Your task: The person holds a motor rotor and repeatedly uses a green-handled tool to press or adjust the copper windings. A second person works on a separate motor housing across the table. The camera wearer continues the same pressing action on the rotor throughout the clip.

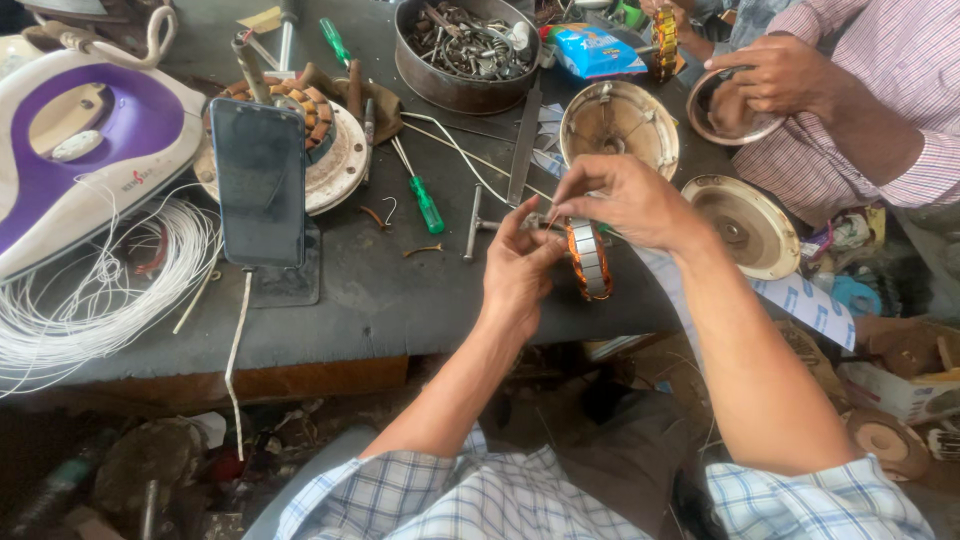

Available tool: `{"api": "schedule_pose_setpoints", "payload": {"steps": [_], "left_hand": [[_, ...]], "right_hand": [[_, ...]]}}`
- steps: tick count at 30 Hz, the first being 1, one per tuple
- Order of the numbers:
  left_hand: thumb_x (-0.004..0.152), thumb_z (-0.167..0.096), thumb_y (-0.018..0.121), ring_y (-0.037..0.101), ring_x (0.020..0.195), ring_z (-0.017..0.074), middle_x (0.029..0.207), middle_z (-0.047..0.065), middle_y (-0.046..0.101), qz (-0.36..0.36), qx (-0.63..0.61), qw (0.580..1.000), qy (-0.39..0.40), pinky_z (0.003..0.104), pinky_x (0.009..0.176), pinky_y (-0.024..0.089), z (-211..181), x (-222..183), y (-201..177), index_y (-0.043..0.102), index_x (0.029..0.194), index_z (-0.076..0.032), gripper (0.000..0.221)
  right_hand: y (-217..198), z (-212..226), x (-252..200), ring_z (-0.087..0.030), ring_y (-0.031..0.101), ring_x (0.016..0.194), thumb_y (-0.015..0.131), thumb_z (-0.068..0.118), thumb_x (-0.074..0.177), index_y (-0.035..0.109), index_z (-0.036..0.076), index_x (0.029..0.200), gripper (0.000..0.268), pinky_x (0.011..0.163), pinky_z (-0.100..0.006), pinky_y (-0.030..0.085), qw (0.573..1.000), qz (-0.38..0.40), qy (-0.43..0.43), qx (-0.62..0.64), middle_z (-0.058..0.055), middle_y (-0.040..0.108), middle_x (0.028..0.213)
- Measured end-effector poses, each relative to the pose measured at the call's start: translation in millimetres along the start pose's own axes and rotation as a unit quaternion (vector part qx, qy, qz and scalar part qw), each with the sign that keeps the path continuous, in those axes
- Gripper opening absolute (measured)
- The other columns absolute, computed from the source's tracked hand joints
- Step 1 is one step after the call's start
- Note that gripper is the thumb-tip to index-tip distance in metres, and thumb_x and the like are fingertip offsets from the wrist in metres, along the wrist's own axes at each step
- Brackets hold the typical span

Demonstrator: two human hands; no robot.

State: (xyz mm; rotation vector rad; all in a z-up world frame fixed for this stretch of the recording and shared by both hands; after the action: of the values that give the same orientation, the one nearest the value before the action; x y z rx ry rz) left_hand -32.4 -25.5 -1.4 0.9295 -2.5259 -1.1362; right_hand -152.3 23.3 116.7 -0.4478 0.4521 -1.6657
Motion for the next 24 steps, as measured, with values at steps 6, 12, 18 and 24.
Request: {"api": "schedule_pose_setpoints", "payload": {"steps": [6,12,18,24], "left_hand": [[0.082,0.001,0.073,0.052,0.060,0.0042,0.083,0.000,0.066,-0.031,0.088,0.995,0.047,0.019,0.042,0.035,-5,-4,5,0.044,0.153,-0.008,0.077],[0.088,0.003,0.073,0.062,0.083,0.0068,0.086,0.001,0.065,0.009,0.113,0.988,0.109,0.021,0.080,0.053,-7,-5,5,0.043,0.155,-0.005,0.074],[0.086,0.004,0.072,0.057,0.071,0.0045,0.087,0.000,0.065,0.018,0.101,0.992,0.069,0.019,0.053,0.042,-5,-4,5,0.046,0.152,-0.007,0.072],[0.092,-0.002,0.069,0.047,0.056,-0.0008,0.092,-0.003,0.066,0.046,0.022,0.997,0.058,0.017,0.040,0.030,-15,-9,3,0.051,0.149,-0.008,0.060]], "right_hand": [[-12,10,-28,-0.012,0.067,0.095,0.078,0.020,0.089,0.072,0.007,0.099,0.017,0.088,-0.029,0.053,0.984,-0.057,-0.056,-0.162,-0.001,0.072,0.094],[-11,17,-42,-0.015,0.067,0.096,0.080,0.022,0.089,0.073,0.008,0.098,0.018,0.086,-0.032,0.052,0.969,-0.103,-0.092,-0.206,-0.003,0.071,0.095],[-12,14,-60,-0.016,0.070,0.096,0.081,0.019,0.089,0.074,0.010,0.100,0.015,0.084,-0.031,0.053,0.947,-0.175,-0.105,-0.247,-0.004,0.072,0.098],[-1,9,-77,-0.016,0.070,0.099,0.081,0.011,0.088,0.074,0.011,0.102,0.016,0.084,-0.032,0.055,0.921,-0.239,-0.157,-0.264,-0.004,0.072,0.101]]}}
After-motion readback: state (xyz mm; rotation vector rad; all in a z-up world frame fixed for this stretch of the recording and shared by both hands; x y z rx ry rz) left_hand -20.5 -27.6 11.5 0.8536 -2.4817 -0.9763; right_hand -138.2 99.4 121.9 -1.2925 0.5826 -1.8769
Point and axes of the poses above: each hand's wrist, its own x-axis towards the middle knuckle, its own y-axis out of the palm, z = x × y, the point moved 4 cm from there along x, towards the middle knuckle
